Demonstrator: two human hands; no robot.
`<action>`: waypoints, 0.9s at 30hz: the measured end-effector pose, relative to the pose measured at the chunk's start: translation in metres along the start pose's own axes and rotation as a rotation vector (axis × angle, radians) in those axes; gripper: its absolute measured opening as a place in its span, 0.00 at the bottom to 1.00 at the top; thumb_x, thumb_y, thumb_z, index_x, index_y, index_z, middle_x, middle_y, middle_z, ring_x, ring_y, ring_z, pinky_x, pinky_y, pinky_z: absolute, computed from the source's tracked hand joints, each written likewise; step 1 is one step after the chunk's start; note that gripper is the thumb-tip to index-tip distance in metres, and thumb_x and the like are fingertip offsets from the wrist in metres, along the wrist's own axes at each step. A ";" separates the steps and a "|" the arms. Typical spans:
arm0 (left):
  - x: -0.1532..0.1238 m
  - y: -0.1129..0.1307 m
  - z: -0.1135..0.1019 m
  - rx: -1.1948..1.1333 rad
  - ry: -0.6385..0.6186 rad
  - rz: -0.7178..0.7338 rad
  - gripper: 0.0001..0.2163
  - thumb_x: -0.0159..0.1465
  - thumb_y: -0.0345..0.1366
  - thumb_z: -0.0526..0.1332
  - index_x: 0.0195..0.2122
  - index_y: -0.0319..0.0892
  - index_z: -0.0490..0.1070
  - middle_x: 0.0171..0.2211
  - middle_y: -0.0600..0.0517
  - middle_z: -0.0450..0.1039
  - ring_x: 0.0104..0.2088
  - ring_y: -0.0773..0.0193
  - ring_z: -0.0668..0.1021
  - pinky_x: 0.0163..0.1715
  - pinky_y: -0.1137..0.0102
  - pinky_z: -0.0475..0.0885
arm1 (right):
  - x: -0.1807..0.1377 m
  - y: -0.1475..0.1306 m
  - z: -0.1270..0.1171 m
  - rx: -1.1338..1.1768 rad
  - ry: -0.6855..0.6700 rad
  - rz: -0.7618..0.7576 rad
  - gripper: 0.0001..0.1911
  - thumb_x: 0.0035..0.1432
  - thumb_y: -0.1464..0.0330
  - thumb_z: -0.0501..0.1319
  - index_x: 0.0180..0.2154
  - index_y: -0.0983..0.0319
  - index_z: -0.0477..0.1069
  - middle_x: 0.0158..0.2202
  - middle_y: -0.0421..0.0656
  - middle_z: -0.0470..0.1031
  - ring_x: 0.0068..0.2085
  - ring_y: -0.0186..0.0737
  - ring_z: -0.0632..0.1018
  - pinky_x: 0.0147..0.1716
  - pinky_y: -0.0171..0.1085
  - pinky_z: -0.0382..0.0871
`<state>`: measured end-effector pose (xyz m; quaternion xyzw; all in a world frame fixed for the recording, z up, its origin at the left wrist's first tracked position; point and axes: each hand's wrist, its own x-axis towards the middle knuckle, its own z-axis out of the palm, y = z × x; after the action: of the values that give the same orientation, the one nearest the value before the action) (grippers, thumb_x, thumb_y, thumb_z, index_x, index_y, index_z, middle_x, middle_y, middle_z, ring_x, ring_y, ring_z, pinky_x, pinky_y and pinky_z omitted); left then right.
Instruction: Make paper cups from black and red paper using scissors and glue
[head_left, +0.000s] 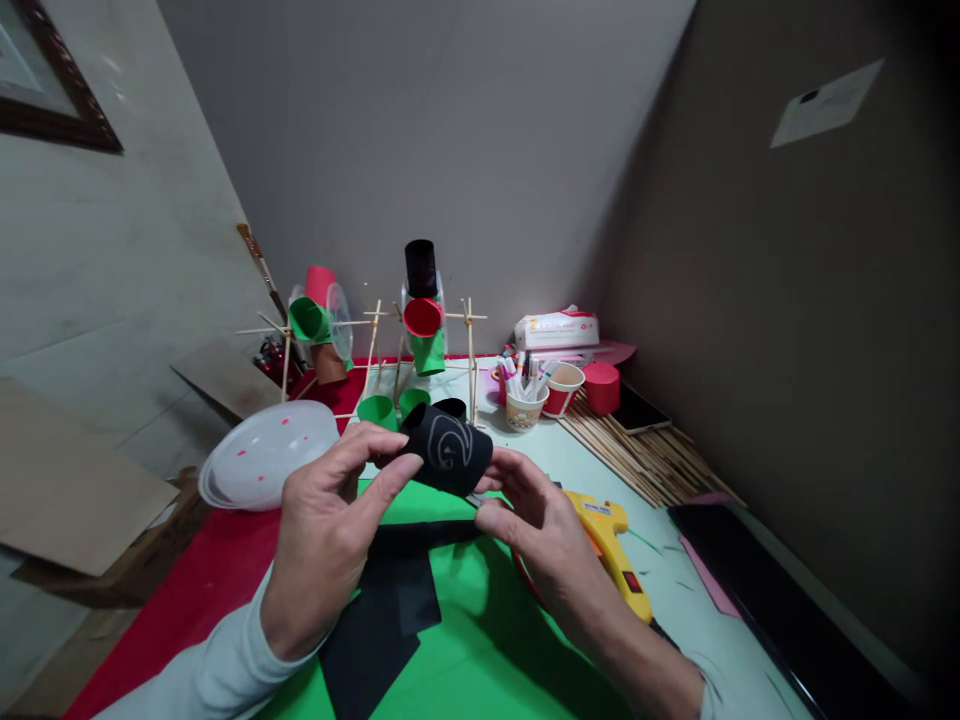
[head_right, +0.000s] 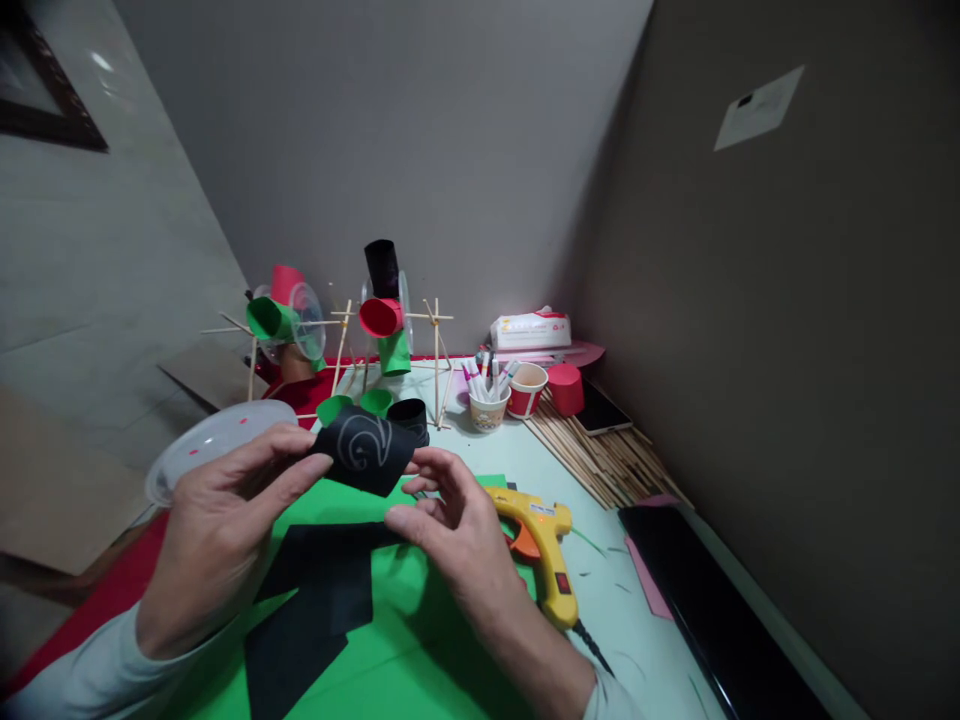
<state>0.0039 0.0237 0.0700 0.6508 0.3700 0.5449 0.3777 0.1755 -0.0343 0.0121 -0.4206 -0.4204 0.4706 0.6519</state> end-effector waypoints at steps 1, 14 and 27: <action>0.003 0.001 -0.002 0.009 0.008 0.000 0.05 0.56 0.40 0.73 0.28 0.47 0.80 0.31 0.53 0.76 0.34 0.59 0.75 0.37 0.70 0.70 | 0.000 0.000 -0.002 -0.007 0.013 -0.007 0.23 0.51 0.59 0.74 0.47 0.57 0.74 0.44 0.43 0.75 0.45 0.43 0.74 0.43 0.38 0.69; 0.030 0.003 -0.019 -0.451 -0.103 -0.485 0.12 0.47 0.36 0.78 0.30 0.40 0.79 0.27 0.52 0.77 0.25 0.68 0.74 0.25 0.77 0.73 | -0.005 -0.006 0.001 -0.113 -0.006 -0.017 0.16 0.66 0.57 0.63 0.31 0.60 0.71 0.23 0.35 0.68 0.25 0.32 0.65 0.27 0.33 0.59; 0.007 -0.010 0.002 -0.283 -0.197 -0.419 0.10 0.51 0.40 0.77 0.33 0.46 0.82 0.30 0.57 0.78 0.31 0.69 0.76 0.30 0.80 0.71 | -0.019 -0.012 0.011 -0.306 0.042 -0.087 0.11 0.58 0.63 0.67 0.29 0.59 0.68 0.30 0.36 0.67 0.33 0.35 0.67 0.33 0.35 0.60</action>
<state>0.0062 0.0344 0.0637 0.5506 0.3780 0.4353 0.6036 0.1646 -0.0533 0.0238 -0.5064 -0.4913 0.3634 0.6084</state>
